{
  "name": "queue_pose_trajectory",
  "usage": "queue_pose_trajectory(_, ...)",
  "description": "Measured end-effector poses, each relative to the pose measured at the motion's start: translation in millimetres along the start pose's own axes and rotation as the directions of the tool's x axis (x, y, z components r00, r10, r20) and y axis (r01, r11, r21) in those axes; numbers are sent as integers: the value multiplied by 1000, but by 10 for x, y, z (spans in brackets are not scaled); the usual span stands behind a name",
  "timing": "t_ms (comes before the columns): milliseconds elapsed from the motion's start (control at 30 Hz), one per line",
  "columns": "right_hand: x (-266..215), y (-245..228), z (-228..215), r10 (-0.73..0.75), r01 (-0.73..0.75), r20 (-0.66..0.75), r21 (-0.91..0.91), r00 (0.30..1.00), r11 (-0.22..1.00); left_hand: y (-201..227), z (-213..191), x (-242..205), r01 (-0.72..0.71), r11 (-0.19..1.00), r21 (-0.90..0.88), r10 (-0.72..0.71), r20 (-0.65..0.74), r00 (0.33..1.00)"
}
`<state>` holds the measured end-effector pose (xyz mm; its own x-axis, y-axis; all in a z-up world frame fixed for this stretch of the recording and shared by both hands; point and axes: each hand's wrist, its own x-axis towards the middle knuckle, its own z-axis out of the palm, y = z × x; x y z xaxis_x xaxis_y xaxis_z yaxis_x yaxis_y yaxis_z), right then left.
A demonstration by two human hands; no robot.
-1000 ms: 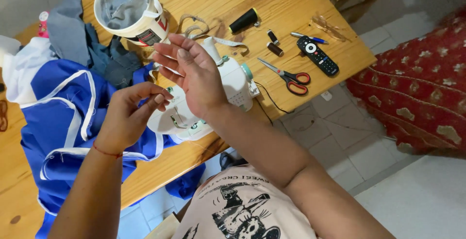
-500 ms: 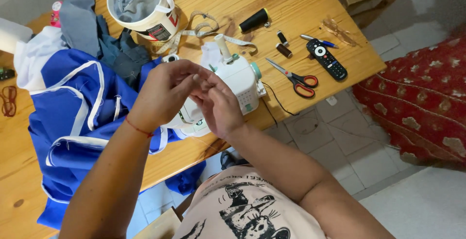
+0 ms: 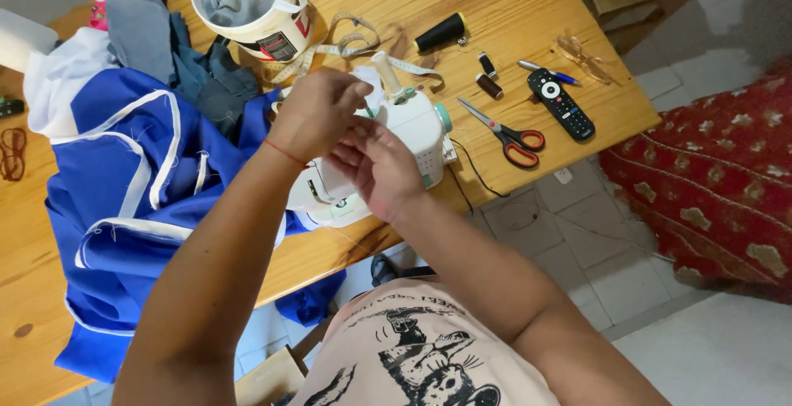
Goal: The person threads a white sewing machine by hand, guiding the thread through the tension discs and needle area. They handle a spool of white thread and a bobbin, placing the spool on the machine's pin and pulling the thread through the guides.
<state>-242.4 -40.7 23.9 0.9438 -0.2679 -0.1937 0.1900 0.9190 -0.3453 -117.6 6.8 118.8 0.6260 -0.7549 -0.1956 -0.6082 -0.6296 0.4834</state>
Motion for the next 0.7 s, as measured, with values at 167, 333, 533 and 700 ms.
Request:
queue_pose_trajectory(167,-71,-304,127,14,-19,-68,-73,998,997,-57,-35,-473,-66,997,-28,64,-79,995)
queue_pose_trajectory(333,-42,-359,301,3,4,-211,29,977,1000,49,-236,-163,-462,853,-243,428,-182,886)
queue_pose_trajectory(533,19,-149,-141,-32,-13,-151,-289,988,957,29,203,-53,-469,866,-174,460,-93,883)
queue_pose_trajectory(700,-311,-232,-42,-98,119,68,-537,993,835,-152,397,-408,-582,807,-103,547,-241,802)
